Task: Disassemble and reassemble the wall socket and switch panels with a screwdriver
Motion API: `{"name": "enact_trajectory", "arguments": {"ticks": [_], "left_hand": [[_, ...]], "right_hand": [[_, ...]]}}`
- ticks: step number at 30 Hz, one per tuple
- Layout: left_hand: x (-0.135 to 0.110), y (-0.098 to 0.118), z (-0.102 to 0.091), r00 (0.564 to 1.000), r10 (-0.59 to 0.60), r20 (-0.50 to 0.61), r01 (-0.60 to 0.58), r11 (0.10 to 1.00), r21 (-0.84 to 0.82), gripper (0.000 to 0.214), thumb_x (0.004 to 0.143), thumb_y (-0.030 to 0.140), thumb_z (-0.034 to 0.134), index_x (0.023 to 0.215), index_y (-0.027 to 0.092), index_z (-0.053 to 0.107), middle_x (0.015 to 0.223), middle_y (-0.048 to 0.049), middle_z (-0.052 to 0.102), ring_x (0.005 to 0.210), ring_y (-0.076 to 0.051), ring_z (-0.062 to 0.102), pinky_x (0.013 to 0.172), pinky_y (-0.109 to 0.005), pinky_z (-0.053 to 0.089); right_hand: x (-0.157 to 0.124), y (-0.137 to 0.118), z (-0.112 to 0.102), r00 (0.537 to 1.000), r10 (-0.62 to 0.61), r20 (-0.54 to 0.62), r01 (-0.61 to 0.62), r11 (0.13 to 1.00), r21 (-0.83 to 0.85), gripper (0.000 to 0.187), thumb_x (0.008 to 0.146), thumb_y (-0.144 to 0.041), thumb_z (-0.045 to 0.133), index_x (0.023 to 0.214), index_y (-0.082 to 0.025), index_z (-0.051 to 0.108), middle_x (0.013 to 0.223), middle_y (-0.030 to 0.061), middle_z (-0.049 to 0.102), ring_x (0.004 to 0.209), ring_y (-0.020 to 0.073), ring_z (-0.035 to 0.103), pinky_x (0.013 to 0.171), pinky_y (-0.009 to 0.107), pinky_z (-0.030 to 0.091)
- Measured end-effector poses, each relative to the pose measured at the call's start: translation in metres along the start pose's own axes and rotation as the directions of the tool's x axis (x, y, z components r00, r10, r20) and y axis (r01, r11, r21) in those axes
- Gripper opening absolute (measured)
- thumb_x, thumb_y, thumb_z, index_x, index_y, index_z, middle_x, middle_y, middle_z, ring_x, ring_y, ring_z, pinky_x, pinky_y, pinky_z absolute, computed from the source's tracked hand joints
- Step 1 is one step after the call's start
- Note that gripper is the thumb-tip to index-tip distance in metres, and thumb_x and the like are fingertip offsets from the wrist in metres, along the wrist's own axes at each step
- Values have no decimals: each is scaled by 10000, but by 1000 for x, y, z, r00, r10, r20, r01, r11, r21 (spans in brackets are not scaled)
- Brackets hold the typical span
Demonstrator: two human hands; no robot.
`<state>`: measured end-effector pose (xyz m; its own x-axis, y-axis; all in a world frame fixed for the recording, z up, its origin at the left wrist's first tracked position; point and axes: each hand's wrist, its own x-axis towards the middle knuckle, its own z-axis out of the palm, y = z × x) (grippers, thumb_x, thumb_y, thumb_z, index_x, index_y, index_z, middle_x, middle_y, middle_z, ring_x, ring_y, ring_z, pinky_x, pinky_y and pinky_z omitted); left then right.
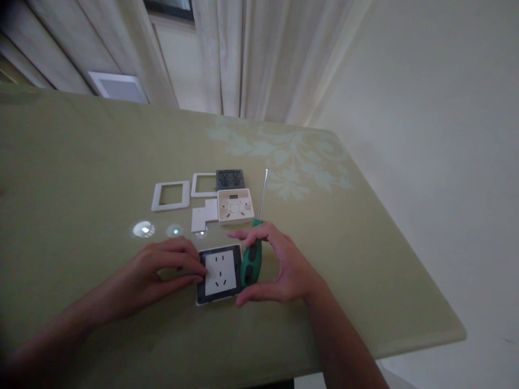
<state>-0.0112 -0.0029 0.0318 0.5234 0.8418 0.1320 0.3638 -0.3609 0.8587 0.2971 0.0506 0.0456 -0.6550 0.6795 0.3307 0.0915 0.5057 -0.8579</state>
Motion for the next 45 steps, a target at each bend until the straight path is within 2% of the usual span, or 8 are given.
{"name": "enact_trajectory", "arguments": {"ticks": [9, 16, 21, 26, 31, 38, 45], "left_hand": [[0, 3, 6, 996, -84, -14, 84, 996, 29, 99, 1017, 258, 706, 1033, 271, 803, 997, -29, 741, 865, -171, 691, 697, -255, 549], [0, 4, 6, 995, -95, 15, 95, 995, 16, 119, 1028, 272, 681, 1049, 281, 798, 1026, -28, 743, 907, -176, 697, 755, -276, 564], [0, 5, 6, 991, -131, 33, 131, 991, 7, 88, 1008, 259, 698, 1020, 280, 782, 1013, -12, 736, 869, -165, 678, 723, -265, 536], [1, 3, 6, 990, -140, -4, 141, 990, 5, 96, 1016, 273, 695, 1000, 274, 790, 982, -15, 727, 856, -165, 666, 711, -267, 520], [0, 5, 6, 992, -129, 7, 129, 992, -5, 103, 1006, 269, 705, 980, 276, 804, 985, -14, 733, 883, -170, 677, 745, -280, 536], [0, 7, 8, 988, -156, -12, 157, 987, 20, 86, 980, 233, 711, 951, 267, 784, 931, 0, 719, 804, -155, 646, 677, -262, 497], [-1, 9, 8, 986, -167, -26, 168, 984, 57, 95, 991, 251, 687, 956, 261, 774, 919, -1, 702, 792, -155, 629, 680, -270, 491]], "right_hand": [[0, -1, 1, 1000, 4, 2, -4, 1000, -5, 731, 698, -527, 992, 1223, -289, 541, 1394, 135, 717, 1287, 318, 711, 1064, 489, 572], [0, 0, 0, 1000, -4, 7, 4, 1000, 3, 728, 700, -503, 998, 1233, -290, 551, 1396, 131, 720, 1283, 317, 711, 1047, 479, 571], [0, 1, 0, 1000, -4, 11, 4, 1000, 0, 721, 704, -517, 991, 1224, -288, 548, 1391, 135, 720, 1275, 315, 715, 1053, 478, 570], [1, 0, 1, 1000, -10, 19, 10, 1000, 6, 724, 703, -490, 999, 1233, -289, 549, 1401, 130, 714, 1284, 310, 708, 1065, 463, 557], [0, 3, 1, 1000, -17, 17, 16, 999, 30, 743, 683, -460, 1016, 1241, -284, 558, 1403, 130, 714, 1288, 310, 705, 1060, 447, 547], [0, 5, 2, 1000, -25, 18, 24, 998, 55, 770, 648, -432, 1040, 1243, -291, 572, 1409, 120, 716, 1295, 301, 701, 1077, 419, 526], [-1, 3, 2, 1000, -16, 14, 15, 999, 48, 754, 658, -447, 1032, 1237, -294, 574, 1409, 120, 718, 1275, 297, 707, 1062, 422, 531]]}}
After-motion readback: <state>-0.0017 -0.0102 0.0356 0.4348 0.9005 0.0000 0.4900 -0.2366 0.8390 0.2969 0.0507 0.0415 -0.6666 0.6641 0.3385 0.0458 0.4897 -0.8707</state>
